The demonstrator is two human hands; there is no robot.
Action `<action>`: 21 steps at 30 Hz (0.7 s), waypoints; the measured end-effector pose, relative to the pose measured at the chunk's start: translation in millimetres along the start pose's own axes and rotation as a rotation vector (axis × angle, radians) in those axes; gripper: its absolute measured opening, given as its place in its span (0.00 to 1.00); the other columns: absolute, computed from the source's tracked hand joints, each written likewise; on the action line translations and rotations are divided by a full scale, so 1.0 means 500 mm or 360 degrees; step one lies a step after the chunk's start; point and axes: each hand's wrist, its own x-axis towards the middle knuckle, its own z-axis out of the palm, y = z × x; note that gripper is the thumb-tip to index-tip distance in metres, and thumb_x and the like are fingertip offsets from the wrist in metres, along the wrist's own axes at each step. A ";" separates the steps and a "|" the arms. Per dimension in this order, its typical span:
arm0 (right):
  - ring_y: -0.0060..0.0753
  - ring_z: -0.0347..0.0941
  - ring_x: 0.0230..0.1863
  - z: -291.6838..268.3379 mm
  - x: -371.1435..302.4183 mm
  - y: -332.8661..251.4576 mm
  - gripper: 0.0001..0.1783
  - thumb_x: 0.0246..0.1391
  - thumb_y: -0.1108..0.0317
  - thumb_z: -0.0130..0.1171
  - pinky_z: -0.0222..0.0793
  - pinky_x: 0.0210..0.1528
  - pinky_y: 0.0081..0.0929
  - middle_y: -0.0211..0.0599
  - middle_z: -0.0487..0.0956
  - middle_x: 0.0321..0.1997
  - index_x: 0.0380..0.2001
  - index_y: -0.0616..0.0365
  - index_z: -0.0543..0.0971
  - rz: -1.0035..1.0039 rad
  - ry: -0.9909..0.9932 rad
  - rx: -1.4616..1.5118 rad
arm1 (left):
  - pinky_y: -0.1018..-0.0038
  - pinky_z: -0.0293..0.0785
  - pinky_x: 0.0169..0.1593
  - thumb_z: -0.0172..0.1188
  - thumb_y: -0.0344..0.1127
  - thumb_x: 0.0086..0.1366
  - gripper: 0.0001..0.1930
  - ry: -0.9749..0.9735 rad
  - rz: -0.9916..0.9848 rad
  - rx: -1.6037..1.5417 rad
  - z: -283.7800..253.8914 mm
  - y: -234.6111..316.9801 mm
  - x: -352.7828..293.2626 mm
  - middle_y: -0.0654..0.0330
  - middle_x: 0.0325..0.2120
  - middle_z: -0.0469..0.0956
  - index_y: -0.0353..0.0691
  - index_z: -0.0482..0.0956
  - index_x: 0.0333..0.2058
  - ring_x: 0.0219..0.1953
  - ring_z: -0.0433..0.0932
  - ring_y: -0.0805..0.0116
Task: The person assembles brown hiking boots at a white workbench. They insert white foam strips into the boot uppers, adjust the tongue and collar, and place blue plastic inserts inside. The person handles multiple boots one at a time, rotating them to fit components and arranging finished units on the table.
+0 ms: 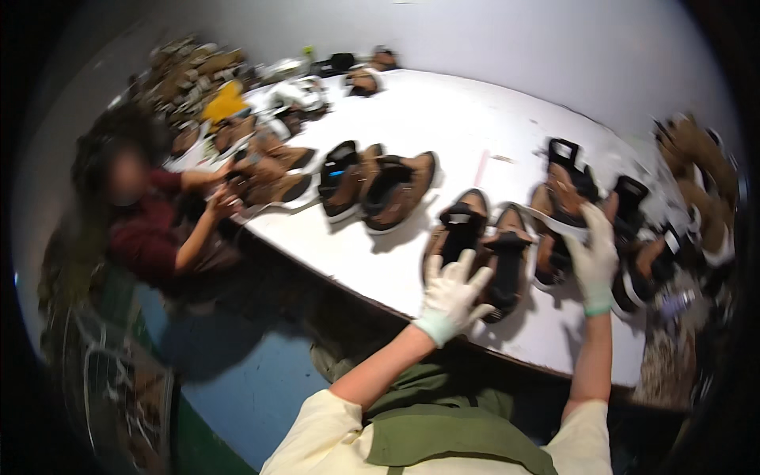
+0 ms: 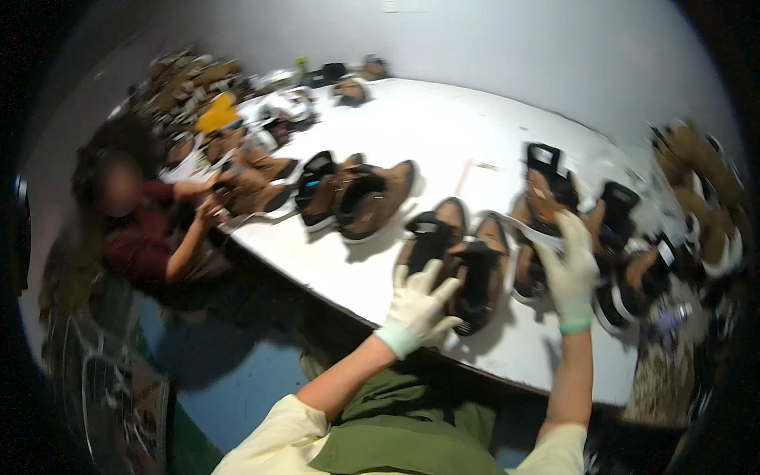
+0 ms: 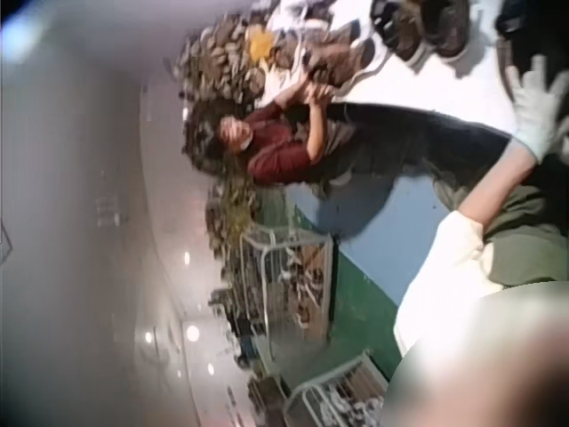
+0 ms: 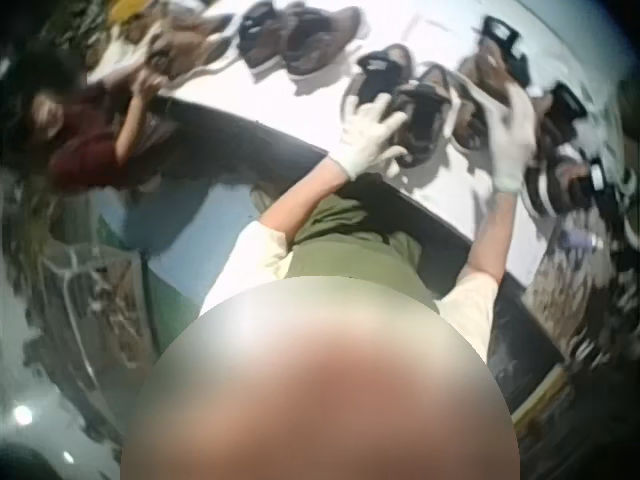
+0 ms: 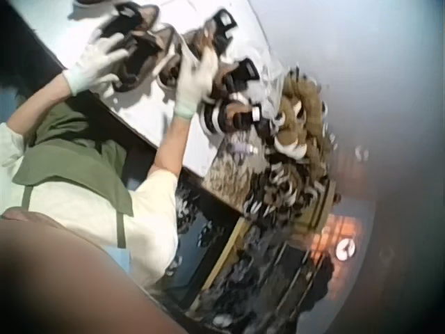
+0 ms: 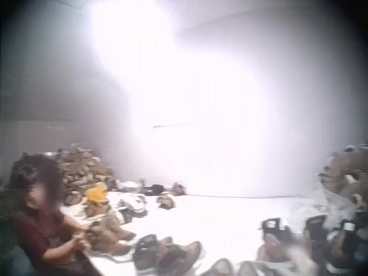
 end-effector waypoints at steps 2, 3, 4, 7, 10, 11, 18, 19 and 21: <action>0.47 0.77 0.52 0.020 0.024 0.022 0.27 0.50 0.63 0.67 0.74 0.52 0.35 0.43 0.75 0.58 0.54 0.57 0.75 -0.0095 -0.0165 -0.0163 | 0.40 0.46 0.66 0.66 0.56 0.55 0.35 0.0013 0.0005 -0.0026 -0.004 0.000 -0.004 0.38 0.61 0.62 0.48 0.71 0.59 0.56 0.70 0.45; 0.47 0.78 0.49 0.032 0.024 0.037 0.28 0.50 0.59 0.67 0.77 0.49 0.35 0.40 0.75 0.58 0.54 0.55 0.76 -0.0106 -0.0245 -0.0249 | 0.40 0.45 0.66 0.67 0.56 0.54 0.35 0.0078 0.0031 -0.0017 0.004 -0.004 -0.010 0.37 0.61 0.62 0.48 0.72 0.58 0.55 0.70 0.45; 0.47 0.80 0.45 0.039 0.020 0.046 0.27 0.49 0.57 0.68 0.77 0.45 0.36 0.38 0.75 0.58 0.53 0.54 0.76 -0.0091 -0.0245 -0.0287 | 0.40 0.45 0.66 0.68 0.56 0.53 0.36 0.0056 0.0062 0.0012 0.001 -0.004 -0.011 0.37 0.61 0.62 0.48 0.72 0.58 0.55 0.70 0.45; 0.45 0.82 0.37 0.041 0.012 0.048 0.25 0.50 0.55 0.67 0.78 0.39 0.37 0.34 0.76 0.57 0.50 0.51 0.77 -0.0002 -0.0235 -0.0351 | 0.40 0.45 0.66 0.70 0.56 0.48 0.38 0.0049 0.0090 0.0096 0.001 -0.004 -0.016 0.39 0.62 0.62 0.48 0.73 0.57 0.55 0.70 0.46; 0.46 0.81 0.38 0.027 0.019 0.059 0.24 0.48 0.59 0.67 0.78 0.37 0.36 0.35 0.76 0.55 0.49 0.51 0.76 0.0008 -0.0114 -0.0374 | 0.41 0.47 0.66 0.71 0.54 0.47 0.38 0.0033 0.0054 0.0070 0.002 -0.006 -0.009 0.40 0.61 0.62 0.46 0.72 0.56 0.57 0.68 0.46; 0.46 0.81 0.38 0.025 0.026 0.065 0.25 0.48 0.59 0.68 0.78 0.38 0.36 0.36 0.75 0.56 0.50 0.51 0.76 -0.0009 -0.0084 -0.0368 | 0.41 0.47 0.66 0.71 0.55 0.47 0.39 0.0019 0.0032 0.0075 0.002 -0.005 -0.010 0.40 0.62 0.62 0.45 0.72 0.56 0.57 0.68 0.47; 0.45 0.81 0.42 0.023 0.111 0.045 0.34 0.47 0.51 0.68 0.79 0.42 0.36 0.35 0.71 0.63 0.57 0.48 0.73 0.0095 -0.0365 -0.0647 | 0.44 0.47 0.67 0.71 0.58 0.47 0.40 -0.0051 0.0025 0.0140 0.000 -0.004 -0.013 0.42 0.63 0.61 0.46 0.71 0.57 0.60 0.65 0.48; 0.45 0.81 0.42 0.025 0.119 0.050 0.34 0.47 0.51 0.68 0.79 0.43 0.37 0.34 0.71 0.63 0.57 0.47 0.73 0.0095 -0.0408 -0.0716 | 0.44 0.47 0.67 0.71 0.59 0.47 0.41 -0.0045 0.0024 0.0144 0.000 -0.006 -0.014 0.42 0.63 0.61 0.46 0.71 0.57 0.60 0.65 0.48; 0.44 0.79 0.44 0.017 0.133 0.057 0.31 0.46 0.50 0.69 0.76 0.45 0.39 0.32 0.73 0.60 0.53 0.49 0.74 0.0175 -0.0517 -0.0701 | 0.46 0.49 0.67 0.71 0.58 0.47 0.40 0.0020 0.0036 0.0135 0.001 -0.014 -0.017 0.43 0.62 0.62 0.45 0.71 0.56 0.60 0.65 0.49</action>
